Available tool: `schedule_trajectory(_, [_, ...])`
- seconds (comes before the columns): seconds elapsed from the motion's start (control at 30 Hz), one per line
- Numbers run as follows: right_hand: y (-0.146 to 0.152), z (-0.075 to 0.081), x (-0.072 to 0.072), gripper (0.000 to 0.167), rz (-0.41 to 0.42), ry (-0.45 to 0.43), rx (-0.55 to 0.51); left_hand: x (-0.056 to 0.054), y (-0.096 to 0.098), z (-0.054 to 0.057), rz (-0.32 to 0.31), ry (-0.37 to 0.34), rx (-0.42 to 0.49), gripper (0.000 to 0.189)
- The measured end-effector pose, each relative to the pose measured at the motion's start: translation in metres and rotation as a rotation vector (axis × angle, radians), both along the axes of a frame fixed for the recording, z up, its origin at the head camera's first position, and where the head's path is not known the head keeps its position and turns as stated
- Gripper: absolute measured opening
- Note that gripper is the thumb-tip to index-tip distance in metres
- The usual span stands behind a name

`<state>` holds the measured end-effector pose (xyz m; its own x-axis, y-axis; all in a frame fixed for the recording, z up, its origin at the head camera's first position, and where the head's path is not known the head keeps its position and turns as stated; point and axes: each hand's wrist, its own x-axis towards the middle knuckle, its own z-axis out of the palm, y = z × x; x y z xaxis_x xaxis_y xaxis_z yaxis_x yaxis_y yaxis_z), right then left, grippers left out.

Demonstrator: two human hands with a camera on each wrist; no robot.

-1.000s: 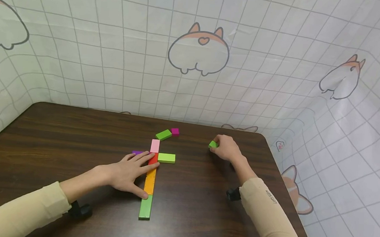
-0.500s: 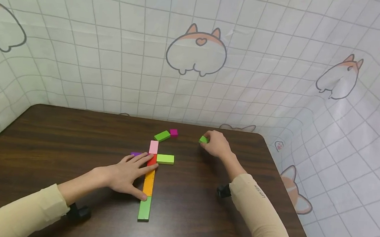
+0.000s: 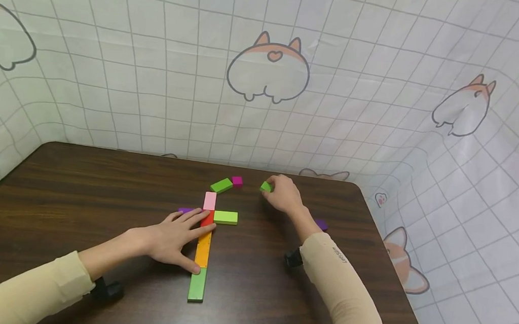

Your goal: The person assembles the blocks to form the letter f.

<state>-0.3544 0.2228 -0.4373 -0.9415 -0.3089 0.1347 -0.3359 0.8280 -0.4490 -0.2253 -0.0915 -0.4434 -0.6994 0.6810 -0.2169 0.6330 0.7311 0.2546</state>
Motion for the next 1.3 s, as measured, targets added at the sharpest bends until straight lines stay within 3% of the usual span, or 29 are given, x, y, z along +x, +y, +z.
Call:
schedule_trajectory(0.4, [-0.022,-0.011,-0.012,0.034,-0.016,0.014,-0.018,0.000,0.000,0.000,-0.003,0.006,-0.005,0.107])
schedule_trajectory(1.3, [-0.045,-0.018,-0.036,0.037,-0.046,-0.064,0.039,-0.002,0.001,-0.001,-0.006,0.027,-0.031,0.108])
